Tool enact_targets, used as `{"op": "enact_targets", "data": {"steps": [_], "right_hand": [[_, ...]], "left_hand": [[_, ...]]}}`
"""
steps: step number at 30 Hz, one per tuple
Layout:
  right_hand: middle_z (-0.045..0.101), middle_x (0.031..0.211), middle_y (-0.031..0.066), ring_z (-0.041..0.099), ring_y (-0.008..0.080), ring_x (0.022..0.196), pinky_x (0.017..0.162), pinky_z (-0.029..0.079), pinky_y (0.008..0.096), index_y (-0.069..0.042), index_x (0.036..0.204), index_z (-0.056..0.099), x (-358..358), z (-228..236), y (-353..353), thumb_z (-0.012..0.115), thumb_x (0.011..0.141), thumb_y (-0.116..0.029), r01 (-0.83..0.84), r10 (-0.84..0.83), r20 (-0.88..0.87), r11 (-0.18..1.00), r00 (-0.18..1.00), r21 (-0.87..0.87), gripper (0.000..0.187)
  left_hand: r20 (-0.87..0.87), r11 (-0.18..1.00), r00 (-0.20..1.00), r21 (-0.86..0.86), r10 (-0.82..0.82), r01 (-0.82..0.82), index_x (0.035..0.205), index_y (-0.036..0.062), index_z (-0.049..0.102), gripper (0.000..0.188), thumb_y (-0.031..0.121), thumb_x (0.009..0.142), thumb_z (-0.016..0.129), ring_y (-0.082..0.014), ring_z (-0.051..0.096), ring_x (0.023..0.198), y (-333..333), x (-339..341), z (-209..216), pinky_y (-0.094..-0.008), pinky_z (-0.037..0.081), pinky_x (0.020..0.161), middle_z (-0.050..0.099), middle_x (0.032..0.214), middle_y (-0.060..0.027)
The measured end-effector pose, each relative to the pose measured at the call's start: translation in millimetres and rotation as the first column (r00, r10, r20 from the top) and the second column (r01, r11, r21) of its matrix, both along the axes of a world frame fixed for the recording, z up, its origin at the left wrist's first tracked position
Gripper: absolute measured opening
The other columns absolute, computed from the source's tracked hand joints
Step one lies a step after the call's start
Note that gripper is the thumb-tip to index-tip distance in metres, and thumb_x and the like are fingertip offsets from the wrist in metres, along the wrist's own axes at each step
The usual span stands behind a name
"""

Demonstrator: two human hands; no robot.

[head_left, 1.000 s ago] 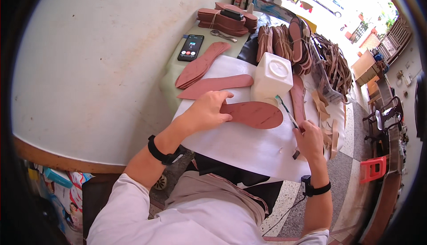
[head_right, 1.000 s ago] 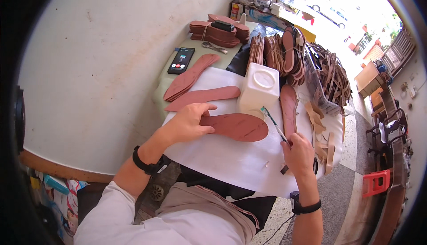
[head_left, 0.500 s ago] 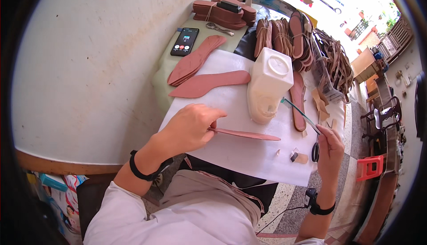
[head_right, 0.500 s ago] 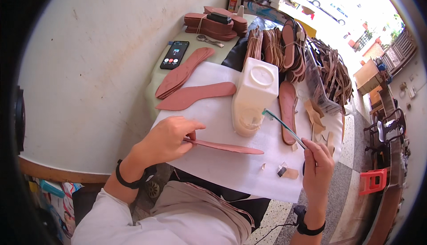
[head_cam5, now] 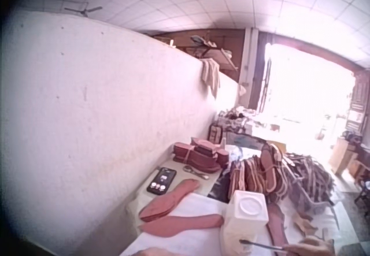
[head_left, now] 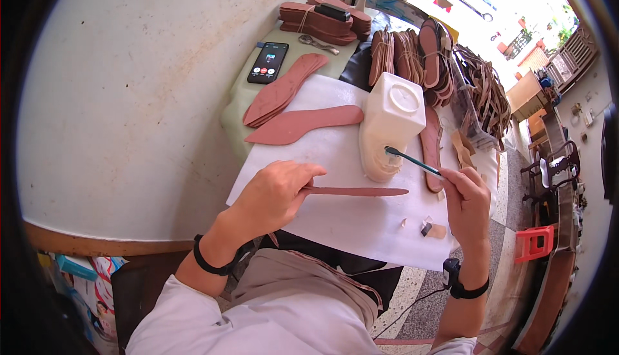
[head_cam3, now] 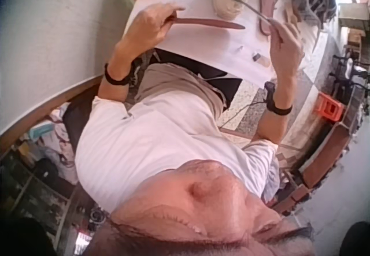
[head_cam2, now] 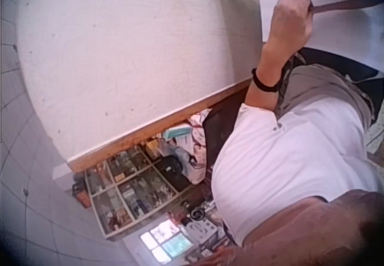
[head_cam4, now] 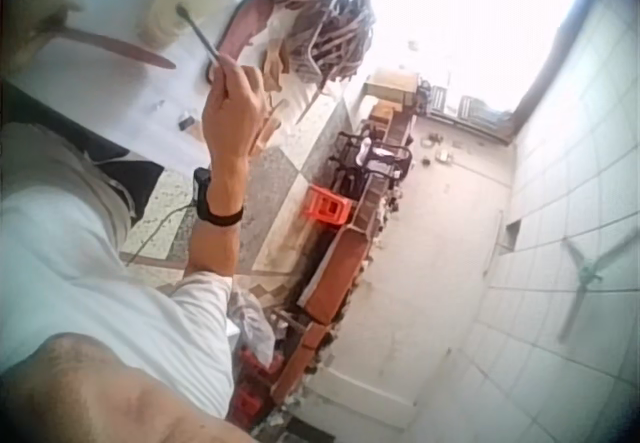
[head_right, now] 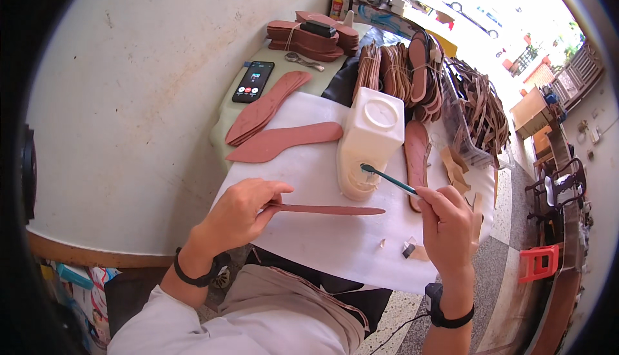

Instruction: The worker is preparing shoe insoles by applying adhesive and trimming edges.

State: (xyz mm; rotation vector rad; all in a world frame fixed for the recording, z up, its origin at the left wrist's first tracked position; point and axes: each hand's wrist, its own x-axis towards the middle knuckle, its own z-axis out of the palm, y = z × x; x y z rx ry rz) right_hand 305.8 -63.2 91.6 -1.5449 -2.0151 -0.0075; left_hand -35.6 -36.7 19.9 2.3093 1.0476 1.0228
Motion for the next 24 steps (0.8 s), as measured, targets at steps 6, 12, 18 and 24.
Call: {"op": "enact_targets", "data": {"steps": [6,12,18,24], "right_hand": [[0.061,0.077,0.0116,0.061,0.0256,0.064,0.059,0.047,0.0348,0.000,0.102,0.075,-7,-4,6,0.071,0.089,-0.001,-0.010,0.009,0.026,1.000,1.000,0.025,0.014],[0.059,0.075,0.0119,0.057,0.0242,0.061,0.057,0.044,0.0354,0.001,0.100,0.075,-9,-1,1,0.070,0.089,-0.001,0.017,-0.017,0.003,1.000,1.000,0.011,0.012],[0.058,0.073,0.0114,0.055,0.0231,0.059,0.054,0.041,0.0344,0.001,0.099,0.074,-5,-5,-1,0.069,0.090,0.000,0.003,-0.002,-0.034,1.000,0.999,0.025,0.011],[0.059,0.072,0.0109,0.055,0.0217,0.060,0.055,0.041,0.0330,0.002,0.099,0.073,-1,-6,-7,0.067,0.091,0.001,0.037,-0.038,-0.083,0.999,0.996,-0.014,0.010]], "left_hand": [[0.042,0.999,0.998,-0.023,0.047,-0.047,0.116,0.0046,0.064,0.041,-0.011,0.078,0.068,-0.0298,0.066,0.082,-4,2,-4,-0.0398,0.052,0.076,0.069,0.087,-0.0105],[0.052,0.998,0.997,-0.001,0.059,-0.059,0.119,0.0063,0.062,0.046,-0.012,0.078,0.067,-0.0298,0.062,0.085,-8,2,-8,-0.0397,0.051,0.078,0.066,0.087,-0.0097],[0.089,0.999,0.996,-0.027,0.031,-0.029,0.118,0.0076,0.062,0.044,-0.012,0.079,0.068,-0.0295,0.062,0.086,-9,-2,-4,-0.0400,0.050,0.077,0.065,0.090,-0.0093],[0.065,0.998,0.997,-0.044,-0.048,0.051,0.117,0.0063,0.063,0.041,-0.010,0.080,0.070,-0.0293,0.062,0.087,-9,3,-7,-0.0403,0.050,0.080,0.065,0.092,-0.0083]]}}
